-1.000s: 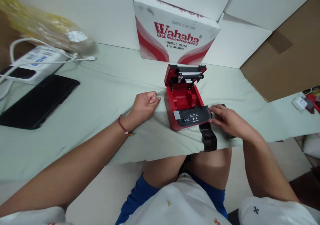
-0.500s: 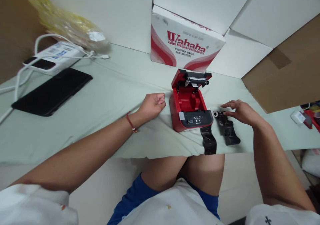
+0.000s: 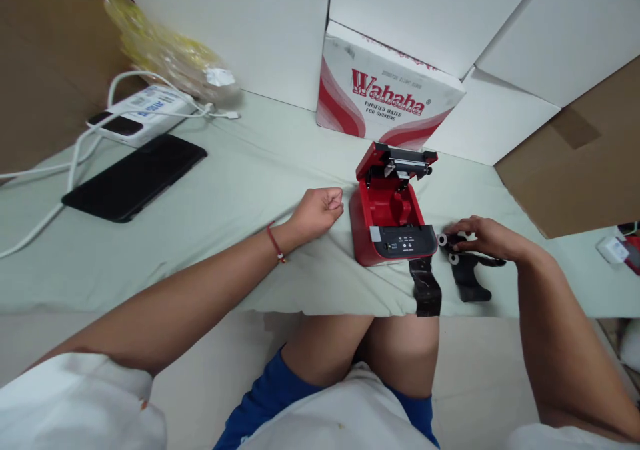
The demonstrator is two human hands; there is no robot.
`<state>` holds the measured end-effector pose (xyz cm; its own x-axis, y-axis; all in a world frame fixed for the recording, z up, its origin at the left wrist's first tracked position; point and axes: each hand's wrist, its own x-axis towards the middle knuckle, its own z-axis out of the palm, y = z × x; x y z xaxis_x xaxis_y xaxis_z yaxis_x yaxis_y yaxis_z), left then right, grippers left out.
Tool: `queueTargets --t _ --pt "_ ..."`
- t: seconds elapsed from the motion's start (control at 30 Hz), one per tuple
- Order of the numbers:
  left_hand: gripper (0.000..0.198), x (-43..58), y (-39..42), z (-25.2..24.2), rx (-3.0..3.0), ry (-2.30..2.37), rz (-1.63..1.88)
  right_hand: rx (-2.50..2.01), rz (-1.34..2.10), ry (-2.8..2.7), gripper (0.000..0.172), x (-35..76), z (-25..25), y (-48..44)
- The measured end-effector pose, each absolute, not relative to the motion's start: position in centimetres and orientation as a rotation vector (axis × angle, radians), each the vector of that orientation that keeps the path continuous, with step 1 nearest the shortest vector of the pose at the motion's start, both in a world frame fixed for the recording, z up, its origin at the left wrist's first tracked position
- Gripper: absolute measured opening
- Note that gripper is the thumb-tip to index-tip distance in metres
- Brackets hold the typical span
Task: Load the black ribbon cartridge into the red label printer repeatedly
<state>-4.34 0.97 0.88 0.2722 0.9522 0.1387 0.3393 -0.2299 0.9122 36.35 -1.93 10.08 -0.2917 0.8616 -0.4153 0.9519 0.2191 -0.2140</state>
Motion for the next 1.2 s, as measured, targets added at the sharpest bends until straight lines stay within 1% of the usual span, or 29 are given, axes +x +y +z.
queueTargets --t 0.07,0.17,0.23,0.3,0.4,0.57,0.67,0.83,1.1,1.2 --pt "0.027 -4.4 0.9 1.0 1.728 1.186 0.950 1.748 -0.626 2.294 0.044 35.9 12.4 -3.1" --pt "0.026 -4.4 0.9 0.9 1.725 1.183 0.959 1.639 -0.782 2.285 0.034 34.8 17.2 -5.2" --pt "0.025 -4.5 0.9 0.8 1.725 1.193 0.975 1.496 -0.863 2.319 0.034 33.3 19.8 -6.4" --pt "0.023 -4.5 0.9 0.7 1.719 1.206 0.997 1.420 -0.818 2.458 0.038 31.1 20.9 -7.0" --pt "0.016 -4.5 1.0 0.6 1.683 1.220 1.049 1.460 -0.636 2.699 0.037 27.0 20.1 -7.1" --pt "0.023 -4.5 1.3 0.4 1.671 1.211 1.135 1.632 -0.364 2.816 0.038 21.9 16.5 -5.9" --pt "0.021 -4.5 1.5 0.1 1.732 1.181 1.118 1.723 -0.208 2.786 0.039 20.7 14.7 -4.9" --pt "0.020 -4.6 1.8 -0.5 1.828 1.116 1.109 1.732 -0.051 2.632 0.040 19.8 12.7 -3.3" --pt "0.017 -4.5 1.8 -0.7 1.873 1.085 1.085 1.730 0.126 2.442 0.040 17.2 12.7 -1.8" --pt "0.018 -4.4 1.9 -0.6 1.897 1.064 1.084 1.731 0.131 2.337 0.042 16.1 12.7 -1.3"
